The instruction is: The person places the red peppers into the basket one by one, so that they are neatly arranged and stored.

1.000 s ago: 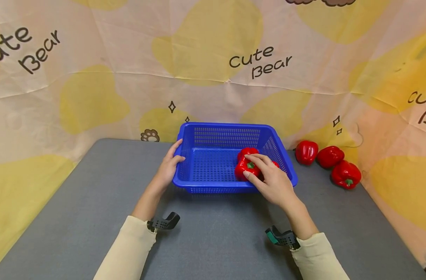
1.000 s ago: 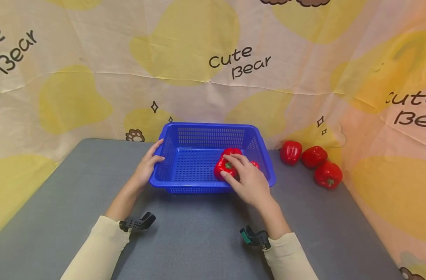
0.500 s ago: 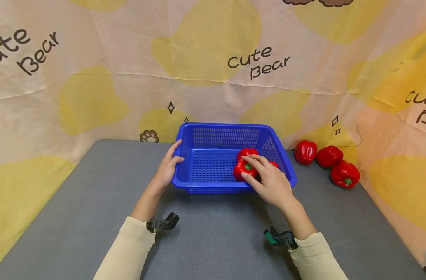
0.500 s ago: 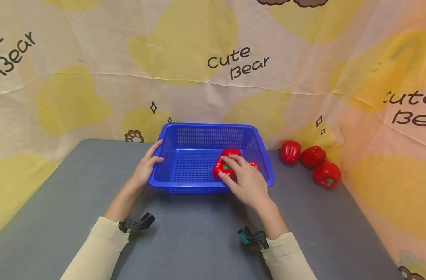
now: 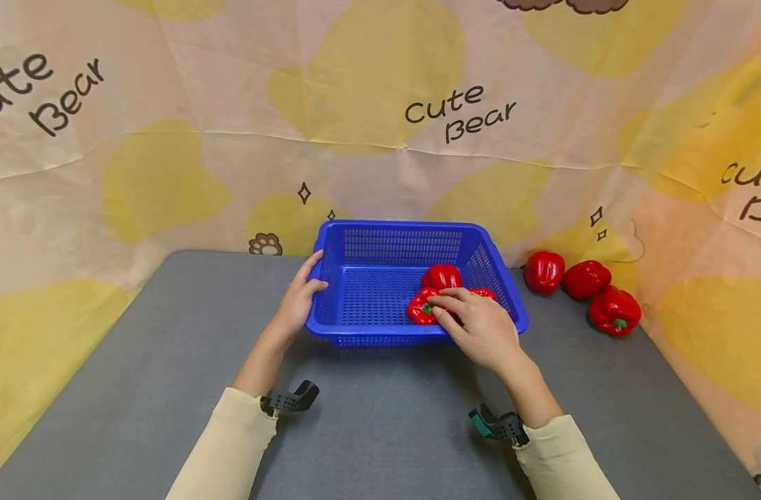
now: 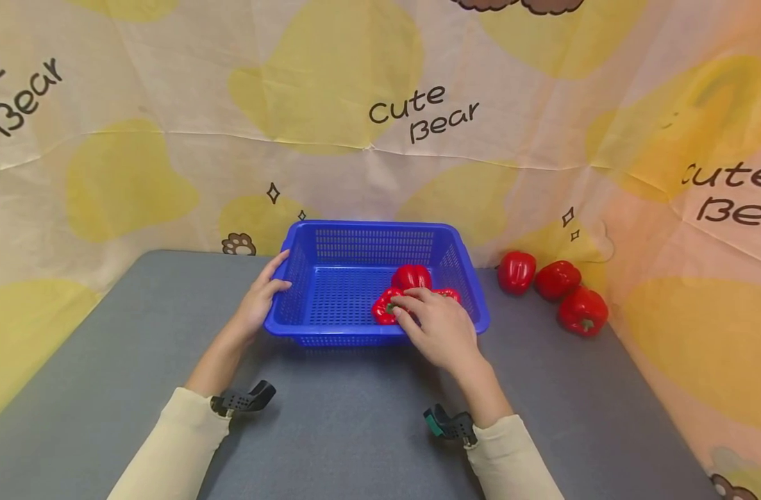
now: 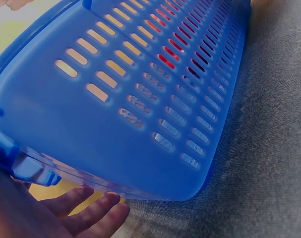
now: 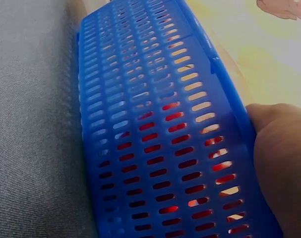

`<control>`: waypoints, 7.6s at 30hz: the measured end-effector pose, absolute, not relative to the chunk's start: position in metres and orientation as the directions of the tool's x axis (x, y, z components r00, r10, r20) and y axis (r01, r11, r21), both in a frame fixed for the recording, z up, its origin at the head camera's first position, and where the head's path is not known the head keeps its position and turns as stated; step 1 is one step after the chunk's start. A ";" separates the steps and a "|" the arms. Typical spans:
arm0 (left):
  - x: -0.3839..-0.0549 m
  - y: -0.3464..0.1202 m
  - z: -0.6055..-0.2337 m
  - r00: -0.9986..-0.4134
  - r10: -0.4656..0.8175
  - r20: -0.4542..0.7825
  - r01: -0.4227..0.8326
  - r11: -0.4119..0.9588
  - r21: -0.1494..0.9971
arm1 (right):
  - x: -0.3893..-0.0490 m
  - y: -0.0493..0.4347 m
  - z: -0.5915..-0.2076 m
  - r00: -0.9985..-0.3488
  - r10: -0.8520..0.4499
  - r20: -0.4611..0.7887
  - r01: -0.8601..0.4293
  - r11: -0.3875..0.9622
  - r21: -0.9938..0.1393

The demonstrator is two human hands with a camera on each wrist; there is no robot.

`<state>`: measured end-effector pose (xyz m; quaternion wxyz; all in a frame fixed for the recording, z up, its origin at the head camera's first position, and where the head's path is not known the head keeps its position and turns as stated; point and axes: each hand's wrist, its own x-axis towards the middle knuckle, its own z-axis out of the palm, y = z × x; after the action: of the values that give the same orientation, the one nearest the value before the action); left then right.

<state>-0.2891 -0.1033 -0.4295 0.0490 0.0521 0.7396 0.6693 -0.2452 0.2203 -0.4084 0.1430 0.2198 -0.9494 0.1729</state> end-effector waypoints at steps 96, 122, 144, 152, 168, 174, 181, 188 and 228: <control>-0.293 -0.103 -0.432 -0.989 0.147 0.003 0.016 0.091 0.996 | -0.258 0.373 -0.427 -0.581 0.539 0.609 -0.041 0.729 -0.684; -0.290 -0.104 -0.430 -0.991 0.137 0.004 0.015 0.076 0.997 | -0.274 0.407 -0.490 -0.576 0.685 0.447 0.175 0.637 -0.750; -0.290 -0.101 -0.431 -0.990 0.138 0.010 0.017 0.050 0.999 | -0.268 0.423 -0.488 -0.629 0.703 0.332 0.290 0.608 -0.739; -0.290 -0.101 -0.432 -0.990 0.142 0.007 0.016 0.064 0.998 | -0.263 0.402 -0.491 -0.670 0.670 0.319 0.302 0.639 -0.707; -0.291 -0.102 -0.432 -0.990 0.138 0.008 0.015 0.053 0.998 | -0.261 0.387 -0.490 -0.700 0.667 0.253 0.219 0.539 -0.813; -0.290 -0.104 -0.432 -0.991 0.135 0.000 0.009 0.068 0.998 | -0.265 0.385 -0.487 -0.704 0.656 0.272 0.173 0.530 -0.830; -0.291 -0.104 -0.432 -0.990 0.138 -0.001 0.010 0.080 0.997 | -0.266 0.381 -0.485 -0.678 0.662 0.318 0.121 0.528 -0.841; -0.291 -0.103 -0.432 -0.990 0.144 -0.001 0.009 0.072 0.997 | -0.267 0.384 -0.487 -0.656 0.654 0.376 0.101 0.569 -0.816; -0.292 -0.104 -0.433 -0.990 0.138 0.008 0.022 0.096 0.995 | -0.271 0.382 -0.490 -0.537 0.605 0.588 -0.072 0.662 -0.746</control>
<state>-0.2919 -0.1041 -0.4335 0.0436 0.0541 0.7390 0.6701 -0.2706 0.3817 -0.4905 0.4507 -0.1683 -0.7923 0.3751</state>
